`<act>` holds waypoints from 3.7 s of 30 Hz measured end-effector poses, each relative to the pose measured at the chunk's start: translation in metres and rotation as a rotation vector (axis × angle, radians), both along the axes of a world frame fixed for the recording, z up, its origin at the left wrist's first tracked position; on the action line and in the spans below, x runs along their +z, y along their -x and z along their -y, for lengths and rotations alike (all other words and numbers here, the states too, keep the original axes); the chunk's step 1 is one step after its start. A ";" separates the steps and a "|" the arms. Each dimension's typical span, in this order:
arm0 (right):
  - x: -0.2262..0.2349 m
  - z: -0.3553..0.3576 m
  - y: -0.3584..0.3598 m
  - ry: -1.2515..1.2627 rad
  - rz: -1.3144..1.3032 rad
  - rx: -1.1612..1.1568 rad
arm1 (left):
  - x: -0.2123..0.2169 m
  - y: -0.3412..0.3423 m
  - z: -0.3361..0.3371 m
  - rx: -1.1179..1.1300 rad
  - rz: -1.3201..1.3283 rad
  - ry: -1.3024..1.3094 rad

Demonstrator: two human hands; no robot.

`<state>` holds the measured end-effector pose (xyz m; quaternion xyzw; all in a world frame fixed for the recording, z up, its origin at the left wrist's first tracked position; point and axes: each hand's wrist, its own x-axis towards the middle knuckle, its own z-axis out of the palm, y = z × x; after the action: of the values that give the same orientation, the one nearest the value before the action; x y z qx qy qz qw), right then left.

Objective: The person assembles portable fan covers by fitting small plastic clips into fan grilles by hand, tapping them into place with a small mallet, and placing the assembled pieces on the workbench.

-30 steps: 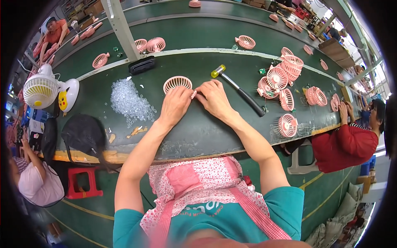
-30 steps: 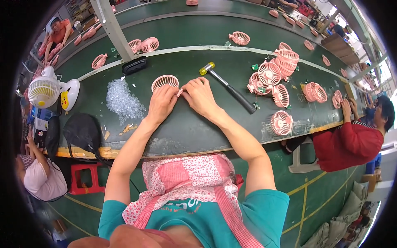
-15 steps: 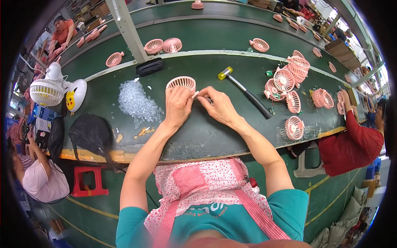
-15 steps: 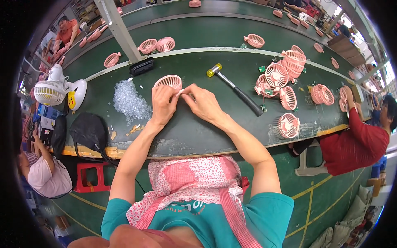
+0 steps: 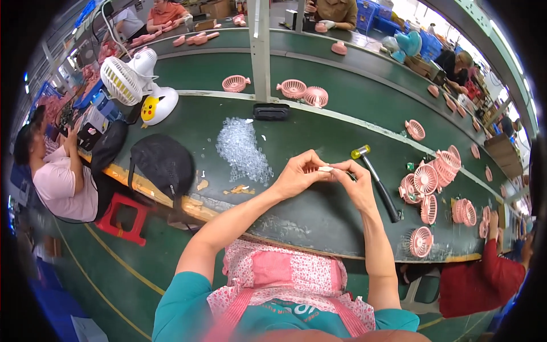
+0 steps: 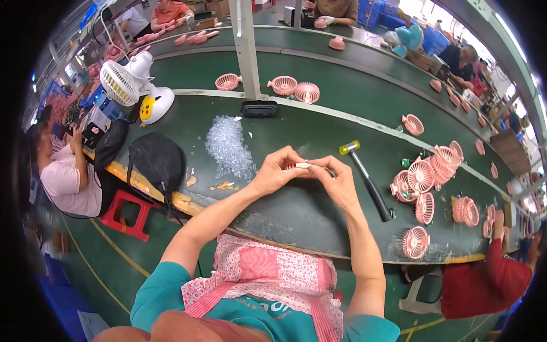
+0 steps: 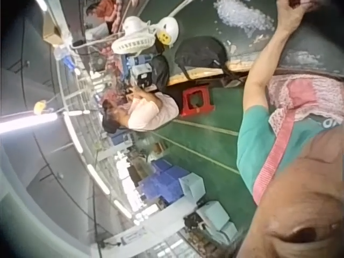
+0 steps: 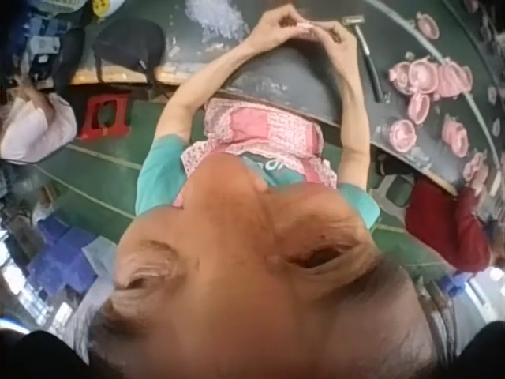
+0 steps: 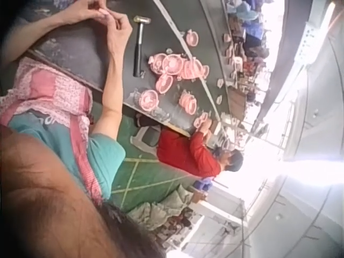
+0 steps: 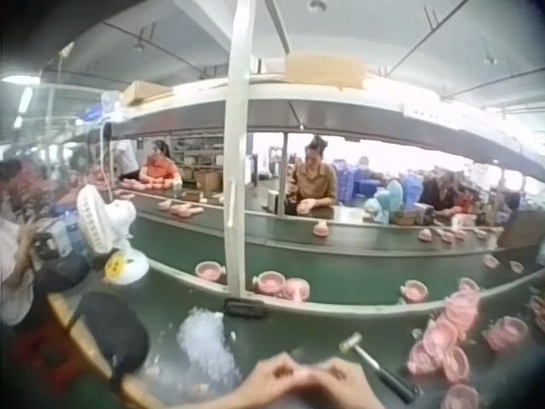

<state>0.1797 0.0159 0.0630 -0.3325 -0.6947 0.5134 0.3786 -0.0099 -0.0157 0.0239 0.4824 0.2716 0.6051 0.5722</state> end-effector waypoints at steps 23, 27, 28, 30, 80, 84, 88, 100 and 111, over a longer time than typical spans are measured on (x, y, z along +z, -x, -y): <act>-0.060 -0.054 -0.087 -0.718 1.110 -0.556 | -0.014 -0.013 0.005 0.551 -1.371 -0.771; -0.032 -0.040 -0.067 -0.587 0.577 -0.463 | -0.015 -0.008 0.010 0.582 -1.359 -0.755; -0.008 -0.028 -0.056 -0.594 0.469 -0.465 | -0.016 -0.007 0.011 0.580 -1.354 -0.745; 0.018 -0.006 -0.042 -0.666 0.308 -0.537 | -0.012 -0.009 0.011 0.571 -1.344 -0.748; -0.038 -0.007 0.024 -0.453 0.032 -0.211 | -0.002 0.027 -0.017 0.061 0.056 0.336; -0.036 -0.005 0.022 -0.489 0.059 -0.282 | 0.001 0.021 -0.014 0.167 -0.165 0.291; -0.036 -0.004 0.018 -0.523 0.135 -0.329 | -0.001 0.013 -0.006 0.393 -0.585 -0.106; -0.034 -0.014 0.021 -0.768 -0.030 -0.228 | 0.005 0.021 -0.014 0.068 -0.189 0.081; -0.020 -0.008 0.016 -0.910 0.091 -0.298 | 0.005 0.029 -0.012 0.166 -0.291 0.035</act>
<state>0.1632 0.0243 0.0431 -0.2511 -0.8093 0.0821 0.5246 -0.0385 -0.0038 0.0293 0.5309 0.4011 0.5692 0.4830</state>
